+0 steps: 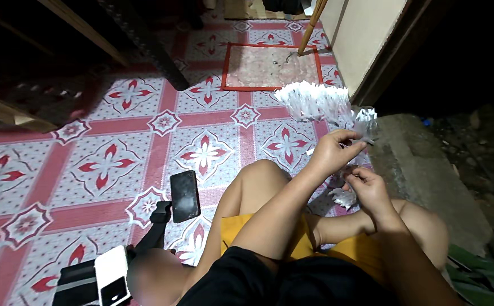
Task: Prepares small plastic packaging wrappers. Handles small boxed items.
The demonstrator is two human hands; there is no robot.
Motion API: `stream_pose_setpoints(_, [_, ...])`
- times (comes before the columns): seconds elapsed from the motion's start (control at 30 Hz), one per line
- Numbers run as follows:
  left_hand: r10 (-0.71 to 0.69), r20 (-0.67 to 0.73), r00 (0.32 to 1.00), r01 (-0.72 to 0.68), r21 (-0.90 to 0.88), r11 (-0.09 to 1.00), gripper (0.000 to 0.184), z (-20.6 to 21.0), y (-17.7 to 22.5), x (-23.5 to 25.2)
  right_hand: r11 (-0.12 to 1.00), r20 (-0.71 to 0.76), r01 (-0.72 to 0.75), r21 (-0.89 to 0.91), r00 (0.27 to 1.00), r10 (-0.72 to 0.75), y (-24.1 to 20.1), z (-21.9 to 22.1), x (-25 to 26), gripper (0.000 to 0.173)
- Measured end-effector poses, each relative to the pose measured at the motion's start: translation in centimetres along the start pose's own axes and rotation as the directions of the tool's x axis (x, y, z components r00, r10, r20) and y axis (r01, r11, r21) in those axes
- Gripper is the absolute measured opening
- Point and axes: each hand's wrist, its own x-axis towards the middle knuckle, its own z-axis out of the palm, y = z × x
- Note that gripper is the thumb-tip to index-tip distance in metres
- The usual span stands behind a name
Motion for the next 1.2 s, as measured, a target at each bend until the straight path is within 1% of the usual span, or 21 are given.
stream_pose_setpoints(0.1, [0.053,-0.057,0.997,-0.052,0.024,0.998,0.015,0.3,-0.3,0.0,1.0,0.037,-0.014,-0.025,0.999,0.015,-0.5,0.1,-0.1,0.012])
stream_pose_setpoints(0.17, [0.062,-0.069,0.996,-0.06,0.041,0.997,0.014,0.2,-0.4,0.0,0.989,0.105,-0.108,-0.102,0.987,0.119,-0.8,-0.2,-0.1,0.015])
stream_pose_setpoints(0.23, [0.045,-0.06,0.997,-0.043,0.046,0.998,0.015,0.0,-0.3,0.0,0.952,0.167,-0.214,-0.218,0.953,0.252,-1.0,-0.4,-0.1,0.019])
stream_pose_setpoints(0.27, [0.031,-0.055,0.998,-0.029,0.04,0.999,0.015,-0.1,-0.2,0.0,0.936,0.173,-0.238,-0.261,0.942,0.287,-1.0,-0.4,-0.1,0.02])
stream_pose_setpoints(0.3, [0.02,-0.052,0.998,-0.018,0.035,0.999,0.015,-0.1,-0.2,0.0,0.928,0.161,-0.239,-0.285,0.943,0.292,-0.7,-0.3,-0.1,0.019])
stream_pose_setpoints(0.37, [0.007,-0.048,0.999,-0.005,0.029,1.0,0.015,-0.2,0.0,0.0,0.944,0.11,-0.194,-0.268,0.967,0.23,0.0,-0.2,-0.1,0.014])
stream_pose_setpoints(0.47, [-0.008,-0.021,1.0,0.009,0.025,1.0,0.013,-0.3,0.1,-0.1,0.988,0.022,-0.074,-0.138,0.997,0.077,-0.4,0.0,0.0,0.011])
stream_pose_setpoints(0.57, [-0.036,0.031,0.999,0.036,-0.003,0.999,0.012,-0.3,0.6,-0.1,0.996,-0.024,0.052,-0.069,0.998,-0.054,-2.0,0.0,0.0,0.01])
stream_pose_setpoints(0.63, [-0.031,0.039,0.999,0.032,-0.032,0.999,0.012,-0.1,0.6,-0.1,0.993,-0.054,0.095,-0.075,0.994,-0.099,-2.2,0.0,0.2,0.011])
stream_pose_setpoints(0.73, [-0.006,0.021,1.0,0.007,-0.065,0.998,0.011,0.1,0.7,-0.2,0.989,-0.085,0.135,-0.06,0.987,-0.139,-2.0,0.0,0.3,0.011])
stream_pose_setpoints(0.83, [-0.003,0.0,1.0,0.003,-0.067,0.998,0.011,0.1,0.9,-0.3,0.989,-0.132,0.142,-0.05,0.98,-0.147,-1.5,0.1,0.2,0.011])
stream_pose_setpoints(0.93, [0.052,-0.04,0.998,-0.054,-0.042,0.998,0.011,0.4,0.8,-0.4,0.986,-0.148,0.167,-0.014,0.975,-0.167,-2.3,0.1,-0.1,0.012])
stream_pose_setpoints(1.03, [0.105,-0.045,0.993,-0.105,-0.008,0.994,0.009,0.8,0.7,-0.5,0.982,-0.153,0.189,0.018,0.971,-0.184,-3.9,0.4,-0.5,0.011])
stream_pose_setpoints(1.2, [0.159,-0.044,0.986,-0.159,-0.001,0.987,0.009,1.2,0.5,-0.6,0.982,-0.203,0.186,-0.025,0.961,-0.187,-3.3,0.5,-0.2,0.009])
